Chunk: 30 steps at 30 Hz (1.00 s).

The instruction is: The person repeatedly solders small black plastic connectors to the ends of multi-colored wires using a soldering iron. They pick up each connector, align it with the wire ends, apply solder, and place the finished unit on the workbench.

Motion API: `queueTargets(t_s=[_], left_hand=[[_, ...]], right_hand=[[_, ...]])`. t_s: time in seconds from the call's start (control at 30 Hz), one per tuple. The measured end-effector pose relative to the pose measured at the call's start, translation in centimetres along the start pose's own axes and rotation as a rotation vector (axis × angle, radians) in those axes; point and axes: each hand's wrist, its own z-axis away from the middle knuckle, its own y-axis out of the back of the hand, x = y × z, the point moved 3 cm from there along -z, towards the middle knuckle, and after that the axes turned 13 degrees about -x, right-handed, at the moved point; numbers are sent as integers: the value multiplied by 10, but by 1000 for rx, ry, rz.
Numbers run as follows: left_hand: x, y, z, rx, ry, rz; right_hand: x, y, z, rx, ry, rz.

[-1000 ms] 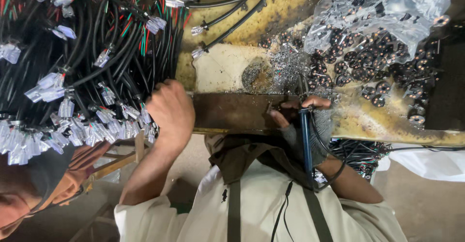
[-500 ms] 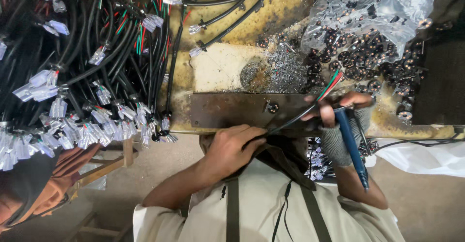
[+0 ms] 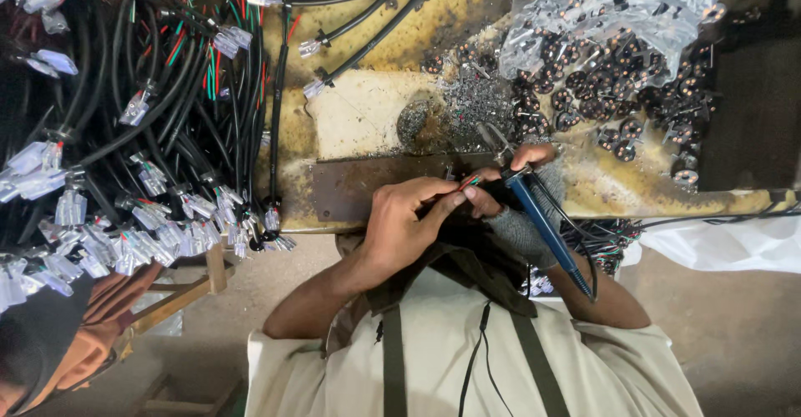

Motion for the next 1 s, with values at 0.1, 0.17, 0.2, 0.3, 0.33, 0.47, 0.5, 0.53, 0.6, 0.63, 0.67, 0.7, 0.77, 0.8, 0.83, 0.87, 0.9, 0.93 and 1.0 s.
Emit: queueTargets(t_s=[0.1,0.17,0.2,0.3,0.33,0.47,0.5,0.53,0.6,0.63,0.67,0.7,0.77,0.8,0.83,0.87,0.9,0.93,1.0], left_hand=[[-7,-7,1,76,19,-3],[-8,-7,3,87,-2,-23],[-8,-6,5,110,0,-102],[-3,-4,8,206,-39,-322],[-1,-4,10,249,-72,-379],[2,-9,11,149,-142,-476],[2,-9,12,147,-129,-454],[2,-8,11,147,-124,-435],[2,-6,10,150,-119,-395],[1,-5,9,143,-102,-364],[2,-5,10,133,-78,-330],[2,-5,9,127,-62,-302],[1,-6,7,117,-33,-251],[1,-5,6,144,-17,-216],[0,-5,5,171,-1,-180],[-2,-5,4,199,15,-144],[-4,-5,3,213,48,-94],[-6,-5,3,226,82,-41],[-12,-7,3,230,153,45]], right_hand=[[19,3,0,-40,-198,19],[29,2,1,-56,-310,73],[32,-1,2,-66,-362,101],[17,-6,6,107,204,283],[16,-8,6,112,206,232],[26,-9,4,91,-256,-54],[31,-8,4,70,-484,-149],[26,-8,1,47,-382,-59],[16,-8,-5,7,-162,127],[12,-8,-7,56,-58,182],[7,-8,-8,101,38,235],[3,-9,-8,146,136,289],[4,-11,-9,105,143,173],[6,-12,-9,85,149,116],[9,-11,-8,103,125,95],[12,-11,-5,121,99,75],[18,-10,-3,139,74,54],[19,-10,2,179,108,405],[25,-13,12,241,174,1107]])
